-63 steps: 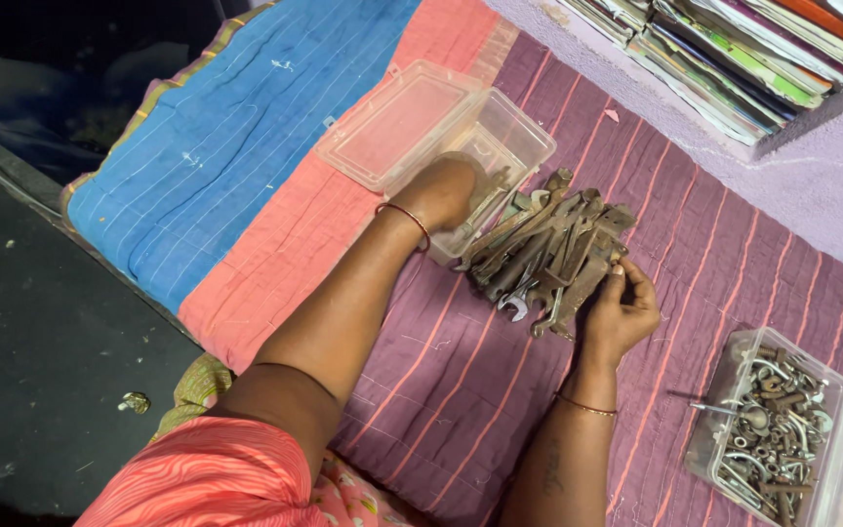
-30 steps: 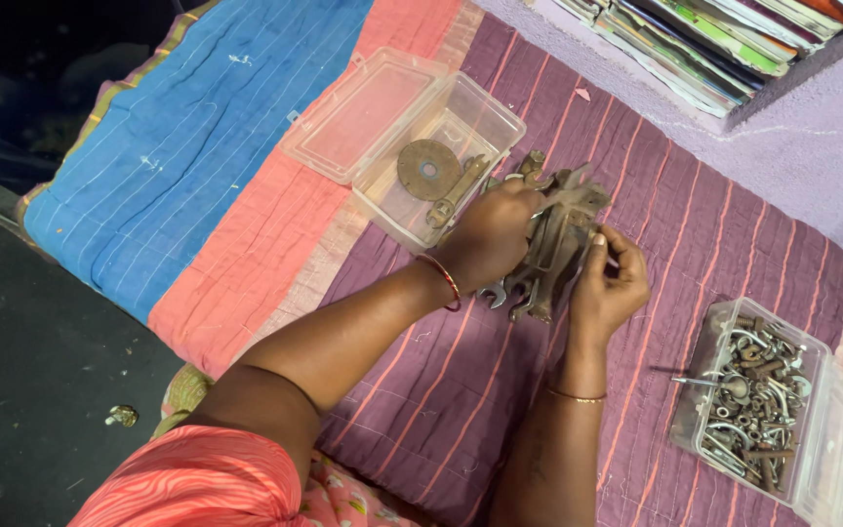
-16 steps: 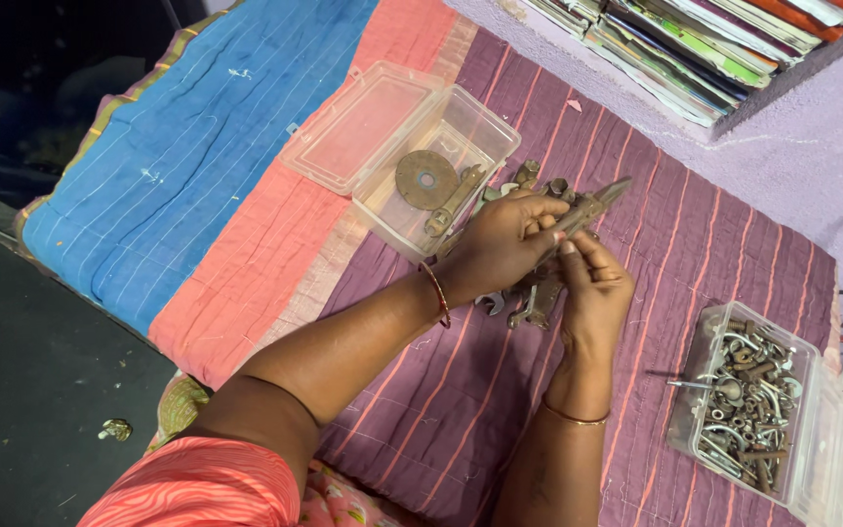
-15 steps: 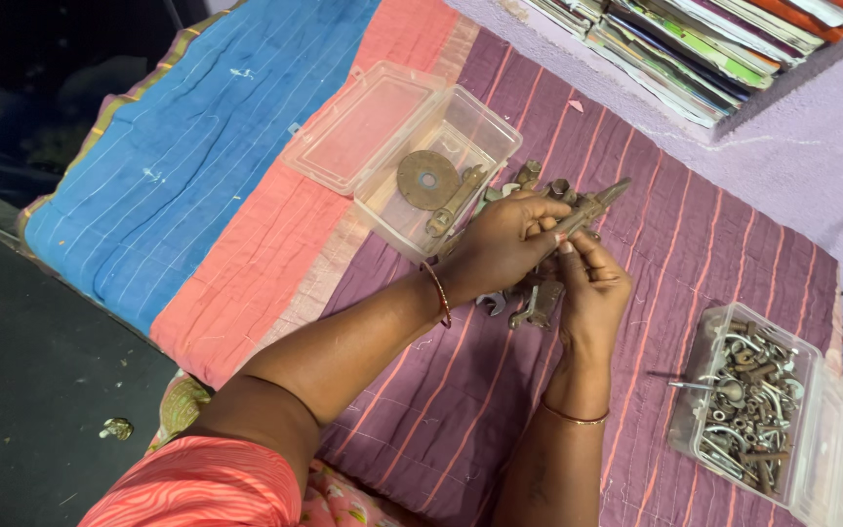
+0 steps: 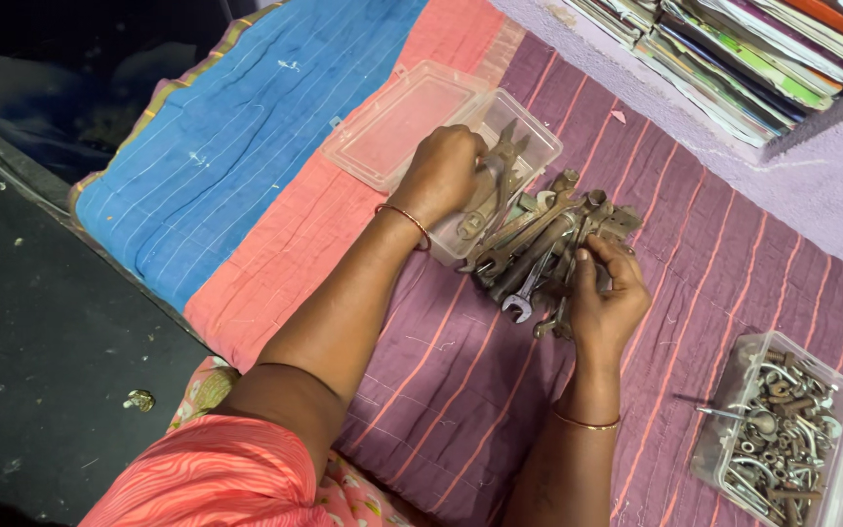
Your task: The person sorts small metal hardware from a clear plastic container onto a striped cloth, then transfers larger metal tools into a second clear plastic container. The hands handle nuts, bolts, and wrenches one by one, placing them into separate piles or containers.
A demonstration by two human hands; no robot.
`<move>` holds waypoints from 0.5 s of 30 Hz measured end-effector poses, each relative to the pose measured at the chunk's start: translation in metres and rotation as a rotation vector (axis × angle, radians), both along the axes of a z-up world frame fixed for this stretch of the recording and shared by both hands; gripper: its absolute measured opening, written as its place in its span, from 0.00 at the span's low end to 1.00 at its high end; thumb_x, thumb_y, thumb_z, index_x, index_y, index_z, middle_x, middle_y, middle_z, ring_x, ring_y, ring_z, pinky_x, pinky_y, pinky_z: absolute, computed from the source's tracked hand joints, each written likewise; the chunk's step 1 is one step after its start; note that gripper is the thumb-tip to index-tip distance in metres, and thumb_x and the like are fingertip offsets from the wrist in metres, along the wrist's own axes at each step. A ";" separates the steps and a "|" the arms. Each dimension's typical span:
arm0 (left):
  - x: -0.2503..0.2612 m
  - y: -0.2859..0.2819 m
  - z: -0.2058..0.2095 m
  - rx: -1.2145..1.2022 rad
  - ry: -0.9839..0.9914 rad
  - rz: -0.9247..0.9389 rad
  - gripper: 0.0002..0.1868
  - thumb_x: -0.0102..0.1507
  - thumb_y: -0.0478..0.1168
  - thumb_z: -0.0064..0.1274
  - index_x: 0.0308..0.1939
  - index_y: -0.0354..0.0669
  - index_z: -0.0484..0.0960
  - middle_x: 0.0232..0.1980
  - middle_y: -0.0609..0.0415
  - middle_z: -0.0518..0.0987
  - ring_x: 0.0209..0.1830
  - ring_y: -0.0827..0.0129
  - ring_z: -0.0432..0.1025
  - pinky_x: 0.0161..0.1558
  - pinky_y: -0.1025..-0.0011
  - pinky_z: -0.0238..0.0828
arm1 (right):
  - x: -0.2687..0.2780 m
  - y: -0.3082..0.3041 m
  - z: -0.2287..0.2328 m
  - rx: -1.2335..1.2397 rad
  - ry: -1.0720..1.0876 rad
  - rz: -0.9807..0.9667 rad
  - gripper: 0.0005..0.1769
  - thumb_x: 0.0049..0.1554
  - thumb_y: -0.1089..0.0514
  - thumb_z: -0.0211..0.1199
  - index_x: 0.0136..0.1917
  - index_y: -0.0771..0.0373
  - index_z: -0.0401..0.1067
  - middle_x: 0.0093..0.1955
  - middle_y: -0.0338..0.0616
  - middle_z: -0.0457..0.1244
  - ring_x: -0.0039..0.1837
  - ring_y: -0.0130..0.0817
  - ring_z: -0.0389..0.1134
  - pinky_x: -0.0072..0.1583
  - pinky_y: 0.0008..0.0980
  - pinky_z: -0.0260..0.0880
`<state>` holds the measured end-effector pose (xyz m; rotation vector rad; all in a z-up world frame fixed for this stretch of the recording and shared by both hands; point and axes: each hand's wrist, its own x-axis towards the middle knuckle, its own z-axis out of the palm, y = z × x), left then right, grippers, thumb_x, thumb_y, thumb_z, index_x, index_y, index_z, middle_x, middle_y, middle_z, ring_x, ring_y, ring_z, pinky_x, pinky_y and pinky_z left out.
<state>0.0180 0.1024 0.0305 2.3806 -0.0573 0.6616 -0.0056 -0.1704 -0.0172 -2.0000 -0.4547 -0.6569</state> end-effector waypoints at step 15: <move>0.011 0.009 -0.025 0.196 -0.062 0.085 0.05 0.57 0.30 0.54 0.31 0.35 0.85 0.38 0.36 0.81 0.40 0.43 0.77 0.45 0.54 0.74 | 0.006 -0.014 -0.007 -0.018 0.006 -0.057 0.11 0.61 0.65 0.69 0.57 0.66 0.79 0.57 0.50 0.70 0.62 0.38 0.71 0.66 0.34 0.69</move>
